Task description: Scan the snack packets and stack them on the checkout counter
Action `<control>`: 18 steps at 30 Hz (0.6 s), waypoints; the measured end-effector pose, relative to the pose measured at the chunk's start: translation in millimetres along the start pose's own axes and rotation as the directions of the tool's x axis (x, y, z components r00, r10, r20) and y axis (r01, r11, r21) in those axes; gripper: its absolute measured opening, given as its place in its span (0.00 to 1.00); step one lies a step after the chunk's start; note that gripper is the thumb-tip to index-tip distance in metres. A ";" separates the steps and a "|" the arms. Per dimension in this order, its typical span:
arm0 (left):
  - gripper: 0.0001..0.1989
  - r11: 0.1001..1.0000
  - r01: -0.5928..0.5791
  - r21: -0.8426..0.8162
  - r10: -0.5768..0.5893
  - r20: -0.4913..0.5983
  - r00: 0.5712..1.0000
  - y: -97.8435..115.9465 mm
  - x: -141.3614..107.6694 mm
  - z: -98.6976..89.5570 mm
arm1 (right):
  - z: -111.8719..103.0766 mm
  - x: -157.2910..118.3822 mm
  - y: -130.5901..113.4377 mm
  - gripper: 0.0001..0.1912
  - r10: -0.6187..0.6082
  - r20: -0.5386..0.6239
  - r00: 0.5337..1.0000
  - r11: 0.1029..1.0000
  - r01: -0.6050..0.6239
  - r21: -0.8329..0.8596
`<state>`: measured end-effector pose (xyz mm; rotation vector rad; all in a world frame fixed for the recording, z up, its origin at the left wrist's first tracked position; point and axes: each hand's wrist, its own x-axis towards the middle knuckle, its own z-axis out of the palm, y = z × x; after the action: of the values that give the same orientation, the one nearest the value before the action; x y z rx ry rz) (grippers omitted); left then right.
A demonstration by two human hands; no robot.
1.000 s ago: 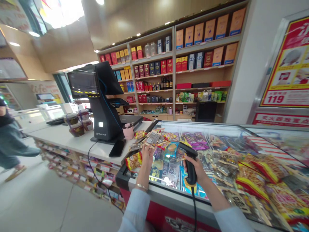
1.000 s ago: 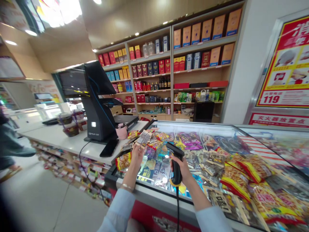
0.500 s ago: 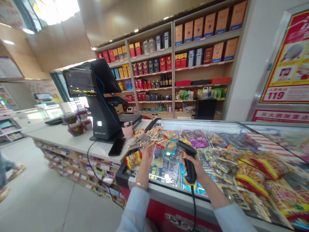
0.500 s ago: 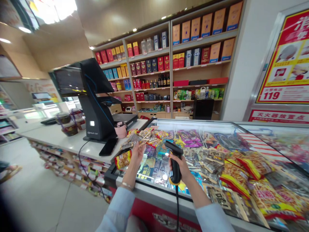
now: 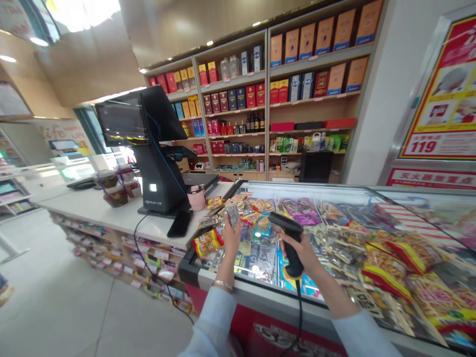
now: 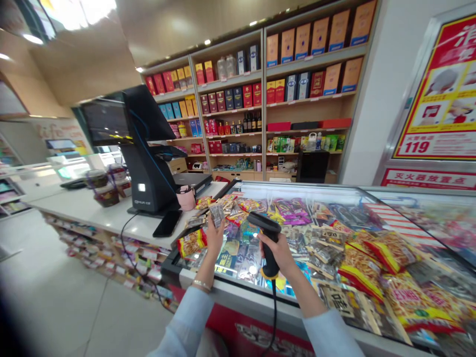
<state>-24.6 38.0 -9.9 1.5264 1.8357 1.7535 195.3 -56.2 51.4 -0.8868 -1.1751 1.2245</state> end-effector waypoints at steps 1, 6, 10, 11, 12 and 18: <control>0.31 0.999 -0.006 0.036 0.006 0.007 1.000 0.1 -0.6 -0.2 | 2.5 -0.3 -5.6 0.18 -0.030 0.010 0.999 0.997 0.031 -0.071; 0.31 0.996 -0.042 0.084 0.037 0.062 0.997 1.3 -3.2 -2.2 | 17.1 1.4 -22.4 0.18 -0.107 0.087 0.990 0.907 0.134 -0.400; 0.31 0.999 -0.049 0.019 0.048 0.074 0.996 1.4 -5.0 -2.9 | 24.0 3.8 -20.0 0.18 -0.158 0.077 0.984 0.847 0.175 -0.503; 0.31 0.999 -0.042 -0.012 0.043 0.063 0.997 1.4 -5.4 -3.0 | 24.4 4.3 -18.7 0.18 -0.167 0.074 0.983 0.848 0.182 -0.497; 0.31 0.998 -0.032 -0.046 0.035 0.052 0.998 1.5 -5.7 -3.1 | 24.4 4.8 -17.5 0.18 -0.173 0.071 0.982 0.857 0.186 -0.481; 0.30 0.920 0.117 -0.373 -0.120 0.017 0.993 5.1 -6.2 -4.6 | 20.8 6.8 -12.9 0.18 -0.174 0.058 0.983 0.893 0.182 -0.412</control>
<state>-22.3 29.4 -7.5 1.2360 1.4502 1.9131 177.6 -53.5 69.4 -1.0532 -1.5315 0.8450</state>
